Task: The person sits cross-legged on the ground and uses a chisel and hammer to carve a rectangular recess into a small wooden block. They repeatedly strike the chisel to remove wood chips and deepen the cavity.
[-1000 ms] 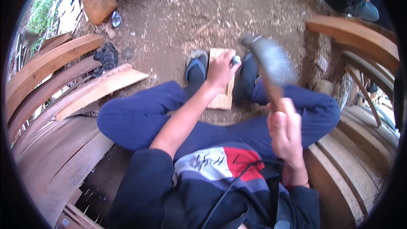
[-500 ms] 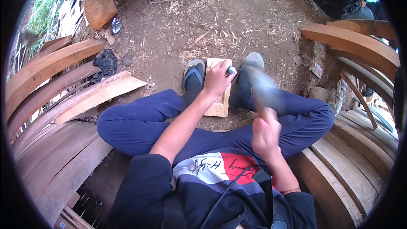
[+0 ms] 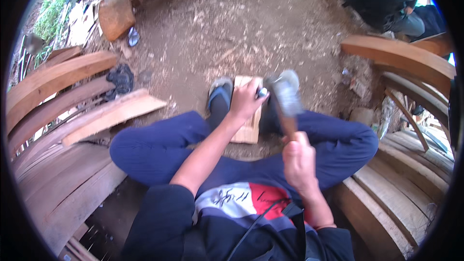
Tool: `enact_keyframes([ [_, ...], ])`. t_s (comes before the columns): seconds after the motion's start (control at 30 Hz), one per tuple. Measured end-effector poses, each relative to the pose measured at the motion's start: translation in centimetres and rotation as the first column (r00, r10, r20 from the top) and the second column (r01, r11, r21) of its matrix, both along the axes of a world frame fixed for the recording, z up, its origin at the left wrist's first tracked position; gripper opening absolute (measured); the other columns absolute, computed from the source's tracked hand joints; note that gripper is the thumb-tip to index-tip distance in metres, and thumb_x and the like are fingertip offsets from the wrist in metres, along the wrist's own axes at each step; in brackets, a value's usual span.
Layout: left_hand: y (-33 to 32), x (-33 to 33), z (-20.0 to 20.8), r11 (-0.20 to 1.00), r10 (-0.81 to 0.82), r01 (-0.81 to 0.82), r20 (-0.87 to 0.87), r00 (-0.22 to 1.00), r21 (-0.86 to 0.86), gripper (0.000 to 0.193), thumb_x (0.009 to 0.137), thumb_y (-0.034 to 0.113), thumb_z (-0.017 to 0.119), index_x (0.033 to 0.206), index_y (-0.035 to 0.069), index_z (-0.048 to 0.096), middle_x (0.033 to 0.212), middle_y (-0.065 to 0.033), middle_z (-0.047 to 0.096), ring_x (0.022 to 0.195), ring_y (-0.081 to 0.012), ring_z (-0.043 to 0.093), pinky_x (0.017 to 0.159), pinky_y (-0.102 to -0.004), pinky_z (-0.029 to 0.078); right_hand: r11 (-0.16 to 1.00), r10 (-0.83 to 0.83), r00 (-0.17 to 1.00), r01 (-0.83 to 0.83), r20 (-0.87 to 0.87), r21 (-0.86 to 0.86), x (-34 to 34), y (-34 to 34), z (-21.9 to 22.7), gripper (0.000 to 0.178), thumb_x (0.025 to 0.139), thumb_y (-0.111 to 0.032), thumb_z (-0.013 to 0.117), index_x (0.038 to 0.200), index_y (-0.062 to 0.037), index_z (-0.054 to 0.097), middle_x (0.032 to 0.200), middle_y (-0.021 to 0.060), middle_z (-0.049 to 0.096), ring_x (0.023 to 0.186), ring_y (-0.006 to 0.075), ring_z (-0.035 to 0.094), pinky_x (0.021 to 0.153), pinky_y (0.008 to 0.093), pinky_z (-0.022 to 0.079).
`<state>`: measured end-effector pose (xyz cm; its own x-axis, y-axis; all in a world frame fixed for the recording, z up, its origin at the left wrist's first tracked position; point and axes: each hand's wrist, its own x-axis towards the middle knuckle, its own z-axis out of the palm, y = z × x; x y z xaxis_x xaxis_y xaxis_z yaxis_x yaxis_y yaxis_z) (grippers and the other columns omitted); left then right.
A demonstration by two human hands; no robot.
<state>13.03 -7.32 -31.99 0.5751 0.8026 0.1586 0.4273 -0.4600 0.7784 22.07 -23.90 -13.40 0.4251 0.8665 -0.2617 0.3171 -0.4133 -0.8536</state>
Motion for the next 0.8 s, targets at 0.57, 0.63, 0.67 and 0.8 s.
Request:
enact_keyframes([
  [0.57, 0.4, 0.0, 0.5, 0.996, -0.054, 0.043, -0.133, 0.990, -0.081, 0.042, 0.073, 0.033, 0.080, 0.084, 0.008, 0.048, 0.071, -0.0108, 0.064, 0.070, -0.0316, 0.067, 0.061, -0.0422, 0.051, 0.995, 0.061, 0.966, -0.039, 0.251, -0.093, 0.7, -2.6, -6.7, 0.026, 0.100, -0.028, 0.048, 0.092, -0.0028, 0.050, 0.052, 0.0064, 0.041, 0.043, 0.0275, 0.044, 0.046, 0.0356, 0.037],
  [0.63, 0.2, -0.1, 0.6, 0.995, -0.014, 0.000, -0.131, 0.991, -0.103, 0.042, 0.074, 0.033, 0.080, 0.087, 0.008, 0.049, 0.075, -0.0126, 0.064, 0.074, -0.0320, 0.067, 0.063, -0.0433, 0.052, 0.998, -0.051, 0.998, 0.049, -0.037, -0.030, 1.0, -1.1, -5.0, 0.027, 0.104, -0.027, 0.039, 0.095, -0.0041, 0.050, 0.054, 0.0028, 0.043, 0.040, 0.0177, 0.042, 0.043, 0.0287, 0.036],
  [0.67, 0.5, 0.6, 1.2, 0.999, 0.016, -0.020, -0.111, 0.994, -0.034, 0.042, 0.075, 0.034, 0.080, 0.088, 0.008, 0.050, 0.076, -0.0131, 0.065, 0.075, -0.0324, 0.067, 0.064, -0.0434, 0.052, 0.992, -0.123, 0.958, 0.125, -0.260, -0.008, 1.5, -0.6, -3.6, 0.029, 0.105, -0.029, 0.037, 0.095, -0.0042, 0.050, 0.054, 0.0018, 0.044, 0.040, 0.0144, 0.041, 0.042, 0.0269, 0.035],
  [0.8, -0.4, 1.1, 0.6, 0.987, -0.007, 0.015, 0.050, 0.999, -0.159, 0.033, 0.080, 0.027, 0.078, 0.095, 0.005, 0.058, 0.085, -0.0157, 0.069, 0.080, -0.0311, 0.069, 0.069, -0.0387, 0.053, 0.927, -0.231, 0.826, 0.347, -0.514, 0.141, 2.3, 0.5, -0.9, 0.036, 0.106, -0.034, 0.031, 0.101, -0.0032, 0.049, 0.056, -0.0023, 0.043, 0.042, 0.0044, 0.038, 0.040, 0.0213, 0.030],
])
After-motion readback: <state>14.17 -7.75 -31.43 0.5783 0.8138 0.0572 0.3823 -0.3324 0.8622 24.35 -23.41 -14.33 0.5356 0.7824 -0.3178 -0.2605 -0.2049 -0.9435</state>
